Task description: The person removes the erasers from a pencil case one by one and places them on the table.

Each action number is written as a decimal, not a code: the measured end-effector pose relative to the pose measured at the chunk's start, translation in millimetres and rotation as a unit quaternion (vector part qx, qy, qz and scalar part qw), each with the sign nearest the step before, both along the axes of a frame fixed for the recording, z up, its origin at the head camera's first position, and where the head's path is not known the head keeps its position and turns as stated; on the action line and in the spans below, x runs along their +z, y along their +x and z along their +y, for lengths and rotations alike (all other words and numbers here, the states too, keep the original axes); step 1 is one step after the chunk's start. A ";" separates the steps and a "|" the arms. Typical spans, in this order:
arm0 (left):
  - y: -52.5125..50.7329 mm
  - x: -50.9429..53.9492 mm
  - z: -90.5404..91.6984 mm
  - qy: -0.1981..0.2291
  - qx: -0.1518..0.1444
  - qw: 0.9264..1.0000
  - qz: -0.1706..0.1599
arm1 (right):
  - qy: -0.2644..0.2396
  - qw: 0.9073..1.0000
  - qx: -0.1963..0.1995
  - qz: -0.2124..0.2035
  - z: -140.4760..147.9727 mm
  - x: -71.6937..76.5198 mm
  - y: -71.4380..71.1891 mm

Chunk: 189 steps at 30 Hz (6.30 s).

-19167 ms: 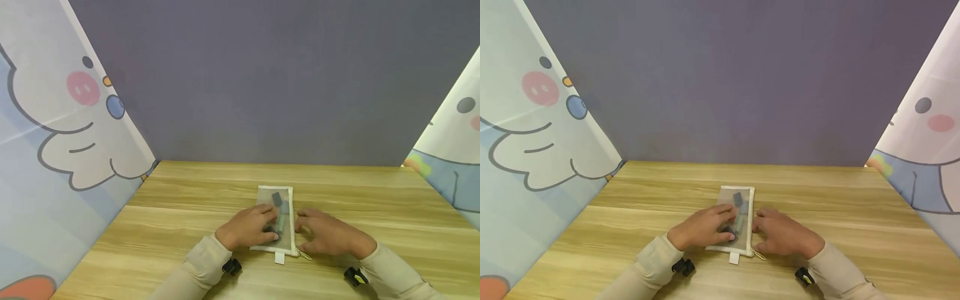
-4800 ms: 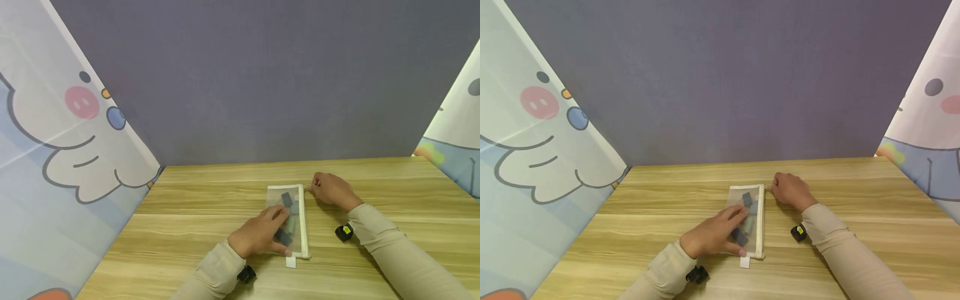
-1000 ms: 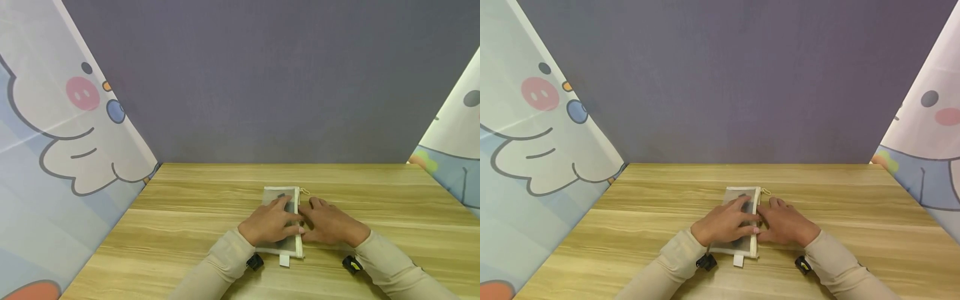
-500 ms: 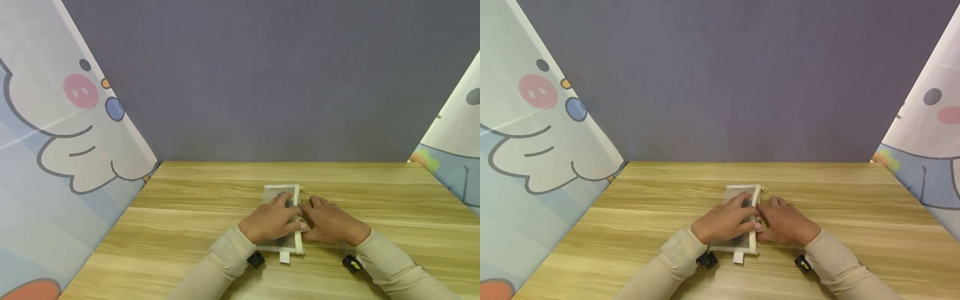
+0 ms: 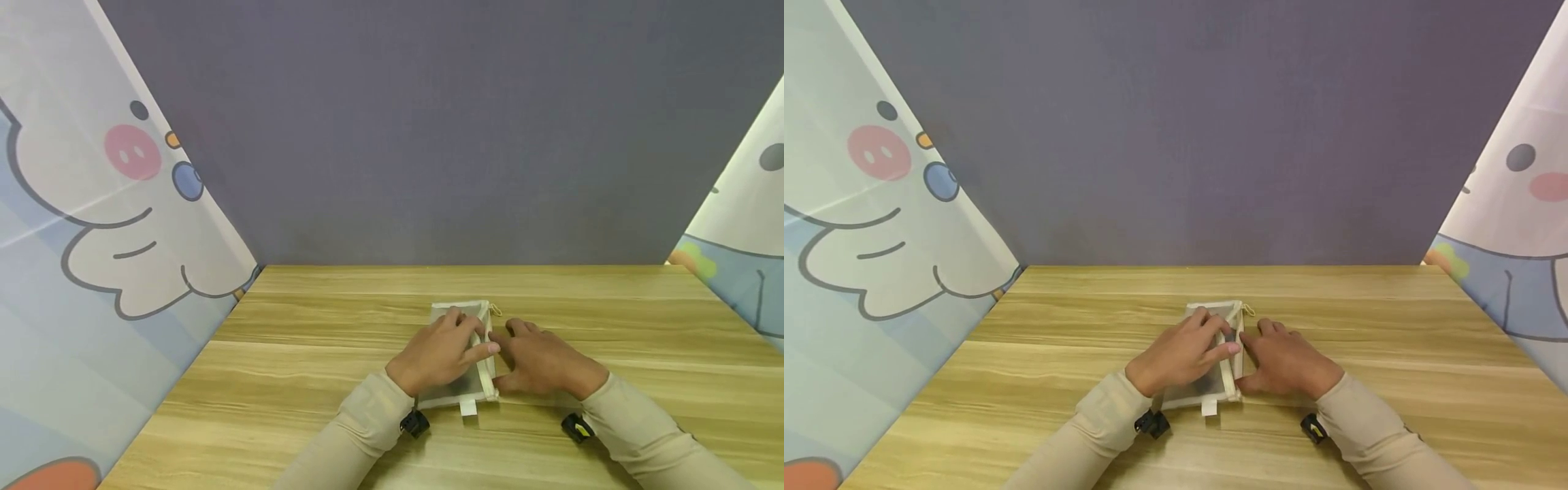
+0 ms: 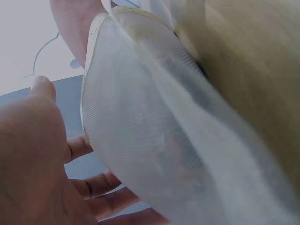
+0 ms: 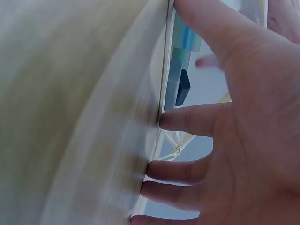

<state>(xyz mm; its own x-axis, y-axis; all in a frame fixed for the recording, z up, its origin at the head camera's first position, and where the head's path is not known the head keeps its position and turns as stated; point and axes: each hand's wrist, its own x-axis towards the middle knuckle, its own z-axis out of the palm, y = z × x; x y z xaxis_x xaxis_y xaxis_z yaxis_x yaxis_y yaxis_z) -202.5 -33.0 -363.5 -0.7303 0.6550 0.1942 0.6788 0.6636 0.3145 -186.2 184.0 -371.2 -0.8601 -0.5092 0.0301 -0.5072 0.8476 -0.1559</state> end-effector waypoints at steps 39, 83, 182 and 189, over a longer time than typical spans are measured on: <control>-10.6 -7.9 1.8 0.119 0.046 0.991 -0.028 | 0.027 0.999 -0.022 -0.031 7.7 0.8 -3.6; -23.8 -8.9 -22.6 -0.074 0.060 0.991 -0.090 | -0.013 0.999 -0.022 -0.036 17.6 0.5 -8.6; -23.6 -15.8 -25.8 -0.061 0.022 0.996 -0.067 | -0.173 0.982 0.057 -0.053 4.6 -3.2 -10.4; -23.6 -15.7 -25.7 -0.062 0.022 0.996 -0.063 | -0.164 0.985 0.052 -0.025 2.6 -6.7 -9.7</control>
<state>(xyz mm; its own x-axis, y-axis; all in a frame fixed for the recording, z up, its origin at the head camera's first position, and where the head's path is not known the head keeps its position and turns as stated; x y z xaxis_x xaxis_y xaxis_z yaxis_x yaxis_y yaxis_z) -226.1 -58.8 -379.1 -0.7724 0.6349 0.0188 0.6084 0.7310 0.3089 -195.9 186.6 -377.9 -0.8083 -0.5646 0.1667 -0.5736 0.6917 -0.4387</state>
